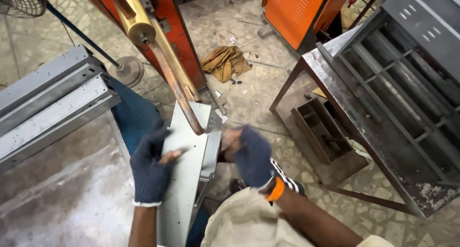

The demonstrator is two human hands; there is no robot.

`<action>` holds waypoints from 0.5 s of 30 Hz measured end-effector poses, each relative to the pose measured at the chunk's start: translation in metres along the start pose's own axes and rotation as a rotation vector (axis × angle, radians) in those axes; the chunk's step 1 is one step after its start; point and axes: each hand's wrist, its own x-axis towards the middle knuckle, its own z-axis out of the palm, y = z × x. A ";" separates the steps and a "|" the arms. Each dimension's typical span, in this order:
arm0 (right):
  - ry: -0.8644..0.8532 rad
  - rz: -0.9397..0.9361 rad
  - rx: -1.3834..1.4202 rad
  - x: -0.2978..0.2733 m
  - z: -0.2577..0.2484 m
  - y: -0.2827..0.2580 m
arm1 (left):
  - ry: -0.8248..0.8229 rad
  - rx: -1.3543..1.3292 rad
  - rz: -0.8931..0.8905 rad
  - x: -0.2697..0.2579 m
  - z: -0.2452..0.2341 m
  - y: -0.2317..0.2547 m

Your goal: Assembling and spot welding various metal panels to construct a frame or enclosure.

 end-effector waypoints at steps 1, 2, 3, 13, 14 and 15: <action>-0.003 0.005 -0.001 0.008 -0.001 0.002 | -0.001 0.000 -0.006 0.004 0.006 0.009; 0.062 0.104 0.024 0.017 -0.003 0.005 | 0.053 0.114 -0.059 0.008 0.012 0.017; 0.132 0.195 0.047 0.029 -0.005 0.008 | 0.105 0.224 -0.104 0.016 0.020 0.026; -0.023 -0.001 0.087 0.059 0.027 0.042 | 0.040 0.302 -0.238 0.031 0.023 0.018; -0.003 -0.003 0.084 0.058 0.030 0.045 | 0.036 0.322 -0.186 0.031 0.021 0.013; 0.016 -0.002 0.077 0.055 0.032 0.048 | 0.028 0.340 -0.138 0.030 0.021 0.007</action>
